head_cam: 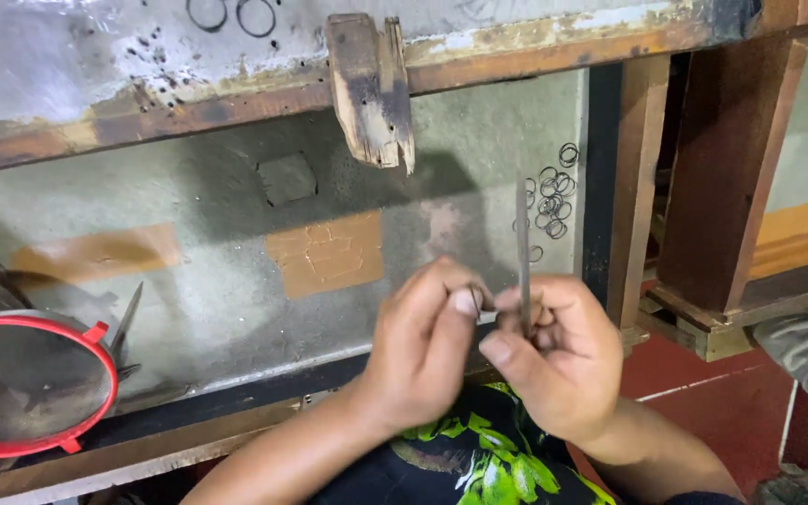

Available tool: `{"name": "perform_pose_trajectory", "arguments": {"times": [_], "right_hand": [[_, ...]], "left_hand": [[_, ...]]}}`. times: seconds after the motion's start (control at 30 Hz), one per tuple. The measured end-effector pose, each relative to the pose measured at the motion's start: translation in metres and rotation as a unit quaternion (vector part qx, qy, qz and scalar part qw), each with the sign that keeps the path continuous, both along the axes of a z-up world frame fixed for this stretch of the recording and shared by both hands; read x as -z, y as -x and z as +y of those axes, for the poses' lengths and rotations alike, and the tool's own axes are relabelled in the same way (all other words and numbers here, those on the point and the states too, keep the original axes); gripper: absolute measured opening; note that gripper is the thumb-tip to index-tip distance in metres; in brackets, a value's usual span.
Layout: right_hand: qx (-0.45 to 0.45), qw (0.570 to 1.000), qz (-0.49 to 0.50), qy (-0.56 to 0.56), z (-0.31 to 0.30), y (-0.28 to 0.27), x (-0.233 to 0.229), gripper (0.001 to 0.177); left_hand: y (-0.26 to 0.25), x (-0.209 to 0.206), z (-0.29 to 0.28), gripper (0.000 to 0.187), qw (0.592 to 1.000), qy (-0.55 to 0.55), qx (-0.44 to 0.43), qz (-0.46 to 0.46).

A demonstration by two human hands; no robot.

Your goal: Filing a small metal ring using a hand file on a wooden bench pin at a jewelry workshop.

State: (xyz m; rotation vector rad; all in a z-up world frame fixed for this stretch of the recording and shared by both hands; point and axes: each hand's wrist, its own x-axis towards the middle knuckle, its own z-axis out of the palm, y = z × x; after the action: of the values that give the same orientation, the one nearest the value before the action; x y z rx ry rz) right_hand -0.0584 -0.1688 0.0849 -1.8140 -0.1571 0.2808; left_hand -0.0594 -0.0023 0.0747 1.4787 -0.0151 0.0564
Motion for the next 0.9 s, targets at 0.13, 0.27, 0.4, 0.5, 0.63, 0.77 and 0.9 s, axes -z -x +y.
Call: {"name": "perform_pose_trajectory", "arguments": {"times": [0.13, 0.27, 0.4, 0.5, 0.63, 0.77, 0.9], "right_hand": [[0.014, 0.998, 0.045, -0.030, -0.010, 0.018, 0.004, 0.032], [-0.009, 0.999, 0.020, -0.045, -0.009, 0.022, 0.001, 0.028], [-0.022, 0.998, 0.022, -0.060, -0.011, 0.029, 0.004, 0.025], [-0.023, 0.999, 0.013, -0.046, -0.012, 0.030, 0.002, 0.026], [-0.025, 0.999, -0.003, -0.035, -0.012, 0.030, -0.001, 0.024], [-0.026, 0.999, 0.003, -0.035, -0.012, 0.027, -0.004, 0.024], [-0.026, 0.998, 0.000, -0.055, -0.016, 0.022, -0.002, 0.028]], "left_hand": [[0.014, 0.002, -0.004, 0.024, 0.989, -0.098, -0.046, -0.104], [0.023, 0.015, -0.005, 0.016, 0.959, -0.177, -0.093, -0.199], [0.028, 0.021, -0.004, 0.019, 0.940, -0.220, -0.109, -0.238], [0.025, 0.020, -0.001, 0.018, 0.931, -0.224, -0.106, -0.269], [0.022, 0.020, 0.003, 0.018, 0.930, -0.205, -0.095, -0.291], [0.022, 0.022, 0.006, 0.018, 0.914, -0.238, -0.092, -0.316], [0.020, 0.018, 0.008, 0.021, 0.910, -0.245, -0.088, -0.322]]}}
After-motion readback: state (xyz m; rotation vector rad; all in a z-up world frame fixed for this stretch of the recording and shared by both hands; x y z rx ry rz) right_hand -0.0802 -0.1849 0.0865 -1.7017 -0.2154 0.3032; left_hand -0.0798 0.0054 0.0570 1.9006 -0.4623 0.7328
